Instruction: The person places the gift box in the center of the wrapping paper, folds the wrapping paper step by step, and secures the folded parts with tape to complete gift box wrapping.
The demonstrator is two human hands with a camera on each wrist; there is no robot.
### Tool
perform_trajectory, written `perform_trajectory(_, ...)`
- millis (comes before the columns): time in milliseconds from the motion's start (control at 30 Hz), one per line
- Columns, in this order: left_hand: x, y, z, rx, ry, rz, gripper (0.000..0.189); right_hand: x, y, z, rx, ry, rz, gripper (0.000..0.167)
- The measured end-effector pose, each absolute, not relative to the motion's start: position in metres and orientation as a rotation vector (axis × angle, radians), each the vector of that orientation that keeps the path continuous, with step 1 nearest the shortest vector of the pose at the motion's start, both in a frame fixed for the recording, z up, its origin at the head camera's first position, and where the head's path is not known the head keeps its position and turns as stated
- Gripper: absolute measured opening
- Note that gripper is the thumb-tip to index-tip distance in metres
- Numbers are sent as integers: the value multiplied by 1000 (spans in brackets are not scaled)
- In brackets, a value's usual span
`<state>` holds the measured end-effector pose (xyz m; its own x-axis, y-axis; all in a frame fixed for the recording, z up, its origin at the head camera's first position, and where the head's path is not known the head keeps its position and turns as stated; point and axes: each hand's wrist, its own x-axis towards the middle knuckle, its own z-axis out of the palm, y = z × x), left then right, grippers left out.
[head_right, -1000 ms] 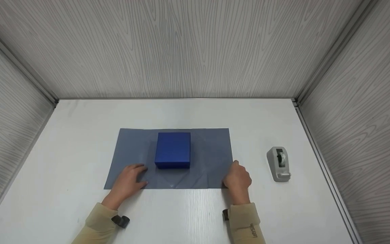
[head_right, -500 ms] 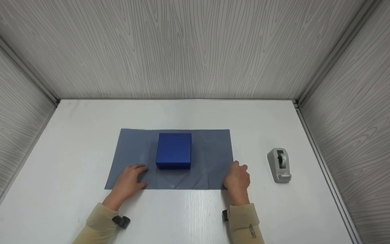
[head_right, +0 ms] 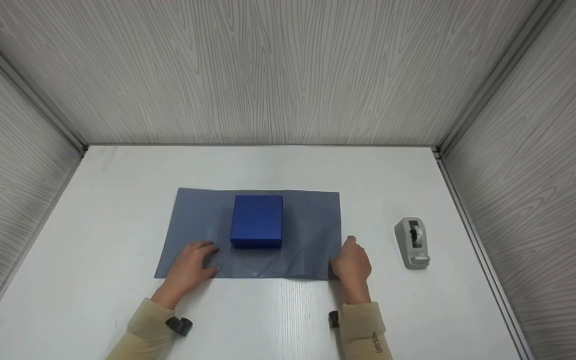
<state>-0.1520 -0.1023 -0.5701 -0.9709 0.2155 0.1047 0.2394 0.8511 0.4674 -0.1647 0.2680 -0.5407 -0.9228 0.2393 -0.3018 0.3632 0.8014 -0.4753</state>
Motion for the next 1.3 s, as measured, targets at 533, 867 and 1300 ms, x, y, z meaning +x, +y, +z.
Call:
perform_trajectory(533, -150, -104, -571, -377, -2959, -738, 42, -150, 279, -536, 606, 2771, -1303, 21)
perform_trajectory(867, -150, -104, -570, -388, -2938, -744, 42, -152, 261, -532, 502, 2730, -1546, 18)
perform_trajectory(1300, -151, -104, -570, -373, -2964, -753, 43, -154, 235, -504, 253, 2570, -1870, 13)
